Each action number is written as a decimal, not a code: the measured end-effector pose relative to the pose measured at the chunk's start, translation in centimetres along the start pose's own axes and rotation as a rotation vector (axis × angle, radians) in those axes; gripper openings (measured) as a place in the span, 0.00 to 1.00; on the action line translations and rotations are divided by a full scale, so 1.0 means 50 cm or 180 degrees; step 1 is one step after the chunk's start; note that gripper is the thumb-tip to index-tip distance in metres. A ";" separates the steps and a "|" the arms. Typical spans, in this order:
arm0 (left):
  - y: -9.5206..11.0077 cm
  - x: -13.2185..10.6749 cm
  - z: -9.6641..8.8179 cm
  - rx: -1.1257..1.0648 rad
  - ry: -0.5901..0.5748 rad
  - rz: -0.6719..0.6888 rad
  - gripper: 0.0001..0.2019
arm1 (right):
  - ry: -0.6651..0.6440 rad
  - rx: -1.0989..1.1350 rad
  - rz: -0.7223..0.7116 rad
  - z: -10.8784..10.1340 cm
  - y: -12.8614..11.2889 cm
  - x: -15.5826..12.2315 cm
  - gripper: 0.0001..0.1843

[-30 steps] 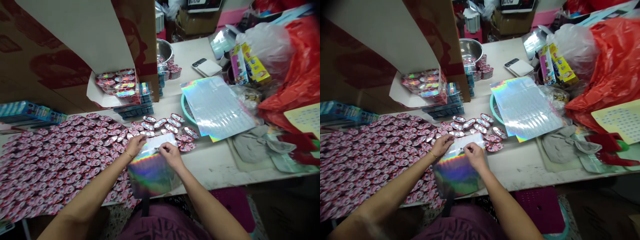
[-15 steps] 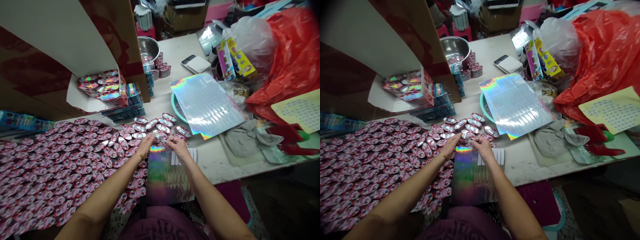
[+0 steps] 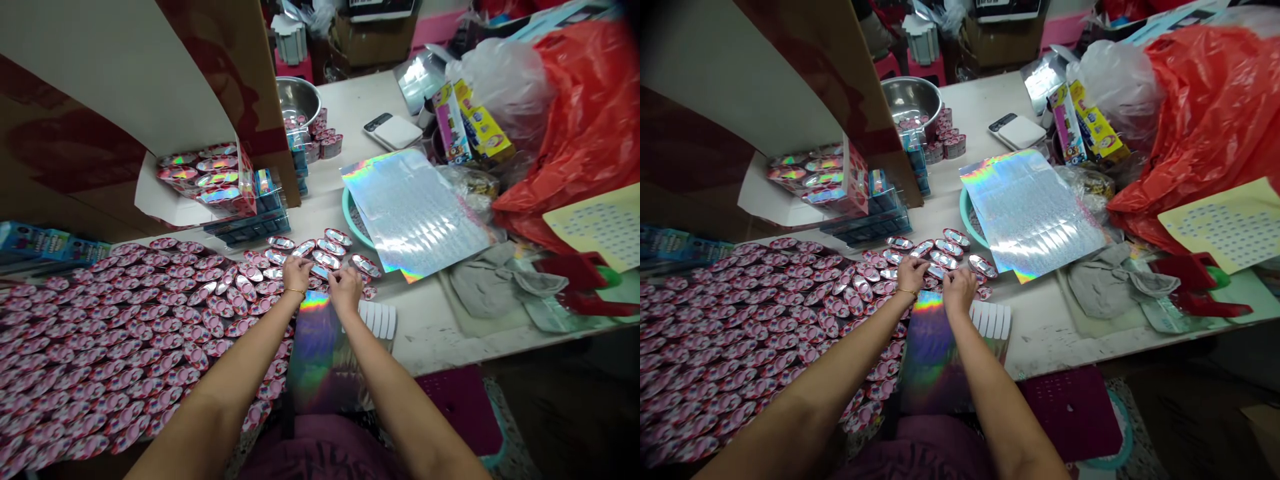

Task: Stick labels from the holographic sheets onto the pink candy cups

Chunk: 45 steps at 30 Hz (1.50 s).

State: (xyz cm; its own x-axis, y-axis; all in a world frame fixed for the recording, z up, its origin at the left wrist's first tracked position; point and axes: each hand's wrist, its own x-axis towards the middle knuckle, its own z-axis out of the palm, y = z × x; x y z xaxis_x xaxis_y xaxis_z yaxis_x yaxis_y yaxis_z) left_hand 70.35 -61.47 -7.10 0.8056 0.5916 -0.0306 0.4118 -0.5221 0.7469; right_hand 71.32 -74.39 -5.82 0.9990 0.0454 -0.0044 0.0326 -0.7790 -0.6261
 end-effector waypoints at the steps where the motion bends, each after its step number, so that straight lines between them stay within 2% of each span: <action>1: -0.001 0.001 0.003 0.0139 0.0019 0.0059 0.04 | 0.0010 -0.0082 -0.0037 0.005 0.000 0.000 0.10; 4: -0.004 0.002 0.014 0.0465 0.0035 0.0226 0.04 | 0.0047 -0.0215 -0.0178 0.017 0.003 0.003 0.09; 7: -0.007 0.007 0.019 0.0569 0.0067 0.0199 0.05 | 0.0141 -0.0296 -0.0281 0.017 0.003 0.011 0.06; 10: -0.005 0.014 -0.002 0.0370 0.0099 0.0035 0.07 | 0.0108 -0.0249 -0.0359 -0.010 0.011 0.019 0.06; 12: 0.003 0.010 -0.032 0.0186 0.0012 0.0137 0.09 | 0.0016 0.0000 -0.0480 -0.043 0.032 0.021 0.07; 14: 0.016 -0.004 -0.061 0.0083 -0.0490 0.0461 0.12 | -0.0127 0.0333 -0.0706 -0.082 0.066 0.018 0.09; 17: 0.036 -0.036 -0.079 0.0030 -0.1729 0.0859 0.16 | -0.0409 0.0579 -0.1055 -0.127 0.124 0.000 0.10; 19: 0.043 -0.056 -0.069 0.0002 -0.2301 0.0712 0.18 | -0.0526 0.0483 -0.1188 -0.138 0.151 -0.019 0.10; 21: 0.041 -0.071 -0.051 -0.0155 -0.2538 0.0337 0.13 | -0.0547 0.0244 -0.1360 -0.132 0.165 -0.039 0.09; 25: 0.019 -0.090 -0.034 -0.0891 -0.2371 -0.0347 0.11 | -0.0401 -0.0324 -0.1868 -0.101 0.164 -0.075 0.14; 28: 0.003 -0.097 -0.043 -0.1018 -0.2209 -0.0495 0.12 | -0.0221 -0.0396 -0.1953 -0.088 0.149 -0.095 0.14; 30: 0.000 -0.098 -0.053 -0.0628 -0.2089 -0.0348 0.11 | -0.0166 -0.0201 -0.1842 -0.096 0.134 -0.101 0.12; 32: 0.006 -0.097 -0.062 0.0028 -0.1845 0.0012 0.08 | -0.0301 0.0120 -0.1725 -0.119 0.115 -0.099 0.10; 34: 0.020 -0.096 -0.069 0.0680 -0.1465 0.0598 0.06 | -0.0545 0.0569 -0.1529 -0.149 0.098 -0.087 0.09; 36: 0.040 -0.096 -0.069 0.1092 -0.1263 0.1300 0.12 | -0.0797 0.1070 -0.1105 -0.175 0.088 -0.067 0.07; 38: 0.061 -0.098 -0.062 0.1179 -0.1433 0.1846 0.15 | -0.1047 0.1511 -0.0540 -0.190 0.086 -0.046 0.07; 41: 0.087 -0.103 -0.040 0.1110 -0.1972 0.2146 0.13 | -0.1320 0.1950 0.0018 -0.202 0.082 -0.027 0.09; 43: 0.096 -0.109 -0.025 0.1066 -0.2217 0.2156 0.11 | -0.1393 0.1942 -0.0130 -0.219 0.070 -0.026 0.09; 45: 0.100 -0.116 -0.012 0.0676 -0.2406 0.1974 0.09 | -0.1428 0.1756 -0.0560 -0.243 0.054 -0.030 0.07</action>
State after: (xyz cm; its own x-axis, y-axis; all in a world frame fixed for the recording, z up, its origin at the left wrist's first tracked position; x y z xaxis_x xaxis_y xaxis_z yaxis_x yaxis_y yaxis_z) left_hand 67.45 -67.12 -2.80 0.9328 -0.3300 -0.1452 -0.1649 -0.7488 0.6420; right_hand 70.32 -84.18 1.99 0.8674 0.4847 -0.1124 0.0524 -0.3136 -0.9481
